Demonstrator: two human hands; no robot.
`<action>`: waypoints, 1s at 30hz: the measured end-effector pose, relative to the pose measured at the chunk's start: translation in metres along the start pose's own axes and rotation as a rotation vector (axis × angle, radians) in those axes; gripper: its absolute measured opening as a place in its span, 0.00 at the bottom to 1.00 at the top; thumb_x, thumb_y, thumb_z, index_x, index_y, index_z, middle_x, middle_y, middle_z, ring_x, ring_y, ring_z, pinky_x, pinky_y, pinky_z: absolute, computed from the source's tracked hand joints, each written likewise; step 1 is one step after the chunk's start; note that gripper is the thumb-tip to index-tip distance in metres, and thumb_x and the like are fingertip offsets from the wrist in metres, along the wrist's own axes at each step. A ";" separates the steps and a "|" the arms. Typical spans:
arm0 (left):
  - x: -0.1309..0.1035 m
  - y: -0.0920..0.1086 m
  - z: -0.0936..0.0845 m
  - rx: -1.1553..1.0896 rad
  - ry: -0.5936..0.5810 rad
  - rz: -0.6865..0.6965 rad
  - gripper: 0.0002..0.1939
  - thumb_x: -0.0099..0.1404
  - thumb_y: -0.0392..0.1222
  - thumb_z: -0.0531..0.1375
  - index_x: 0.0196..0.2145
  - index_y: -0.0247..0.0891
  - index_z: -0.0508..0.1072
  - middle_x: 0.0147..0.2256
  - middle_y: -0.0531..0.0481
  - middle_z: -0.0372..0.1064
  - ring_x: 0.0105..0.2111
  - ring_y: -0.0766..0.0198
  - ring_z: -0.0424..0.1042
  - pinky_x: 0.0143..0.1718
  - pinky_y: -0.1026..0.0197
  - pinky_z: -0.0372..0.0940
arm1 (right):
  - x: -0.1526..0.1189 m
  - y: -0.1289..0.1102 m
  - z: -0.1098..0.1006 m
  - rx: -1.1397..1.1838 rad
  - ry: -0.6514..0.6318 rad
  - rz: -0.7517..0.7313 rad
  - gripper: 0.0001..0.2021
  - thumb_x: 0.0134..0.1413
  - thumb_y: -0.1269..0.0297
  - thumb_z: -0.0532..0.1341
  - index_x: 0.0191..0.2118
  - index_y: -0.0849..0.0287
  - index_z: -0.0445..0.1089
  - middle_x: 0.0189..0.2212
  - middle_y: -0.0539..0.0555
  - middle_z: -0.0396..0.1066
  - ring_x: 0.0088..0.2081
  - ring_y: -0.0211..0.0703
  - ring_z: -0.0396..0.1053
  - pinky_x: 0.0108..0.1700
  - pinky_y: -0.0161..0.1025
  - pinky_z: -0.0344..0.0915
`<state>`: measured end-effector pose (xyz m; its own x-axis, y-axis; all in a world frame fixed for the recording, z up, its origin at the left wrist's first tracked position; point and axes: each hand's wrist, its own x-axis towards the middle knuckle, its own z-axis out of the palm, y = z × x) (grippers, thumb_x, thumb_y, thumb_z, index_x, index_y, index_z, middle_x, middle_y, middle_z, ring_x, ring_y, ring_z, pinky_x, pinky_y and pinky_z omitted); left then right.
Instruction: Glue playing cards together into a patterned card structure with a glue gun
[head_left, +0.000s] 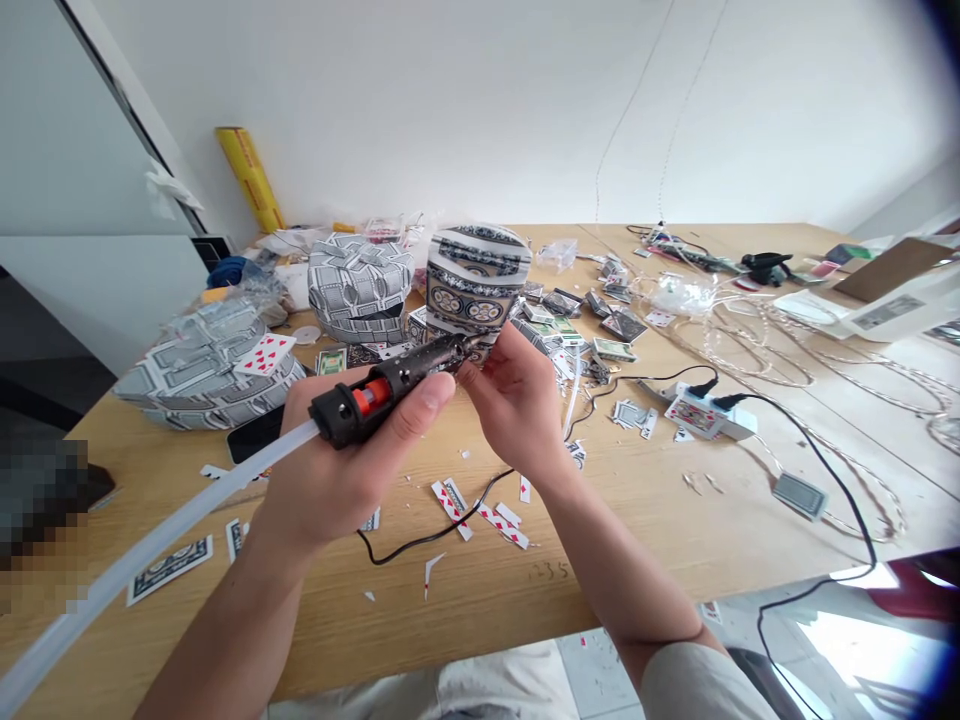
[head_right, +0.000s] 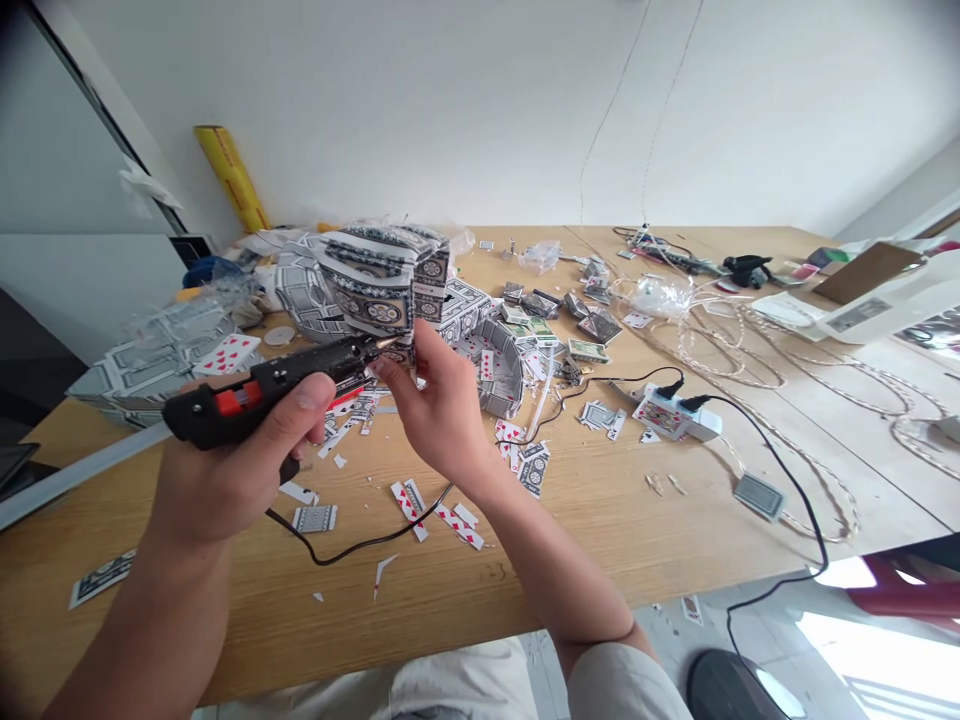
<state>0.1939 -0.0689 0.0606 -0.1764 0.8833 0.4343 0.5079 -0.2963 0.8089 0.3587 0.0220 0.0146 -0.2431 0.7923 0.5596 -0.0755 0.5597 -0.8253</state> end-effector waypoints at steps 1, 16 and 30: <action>0.000 0.001 0.000 -0.012 0.003 -0.008 0.28 0.72 0.61 0.66 0.20 0.44 0.69 0.18 0.53 0.67 0.18 0.65 0.66 0.19 0.59 0.62 | 0.000 0.000 0.000 0.006 -0.001 0.000 0.10 0.70 0.54 0.70 0.52 0.48 0.79 0.38 0.53 0.79 0.46 0.54 0.77 0.53 0.57 0.80; 0.001 0.003 -0.004 -0.050 -0.002 -0.045 0.25 0.71 0.54 0.68 0.20 0.43 0.70 0.18 0.55 0.66 0.18 0.66 0.65 0.20 0.59 0.60 | 0.001 0.002 0.001 0.015 -0.001 -0.009 0.07 0.72 0.56 0.68 0.50 0.48 0.79 0.39 0.53 0.79 0.44 0.53 0.77 0.55 0.58 0.80; 0.003 0.000 -0.010 0.009 -0.031 -0.019 0.27 0.73 0.55 0.68 0.19 0.43 0.68 0.18 0.56 0.65 0.19 0.66 0.65 0.22 0.57 0.59 | 0.001 0.002 0.001 0.012 0.011 -0.013 0.08 0.71 0.59 0.68 0.53 0.48 0.78 0.39 0.53 0.79 0.52 0.56 0.78 0.58 0.59 0.79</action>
<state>0.1850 -0.0699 0.0662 -0.1596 0.8998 0.4062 0.5123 -0.2762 0.8132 0.3571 0.0237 0.0137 -0.2317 0.7874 0.5713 -0.0903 0.5673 -0.8186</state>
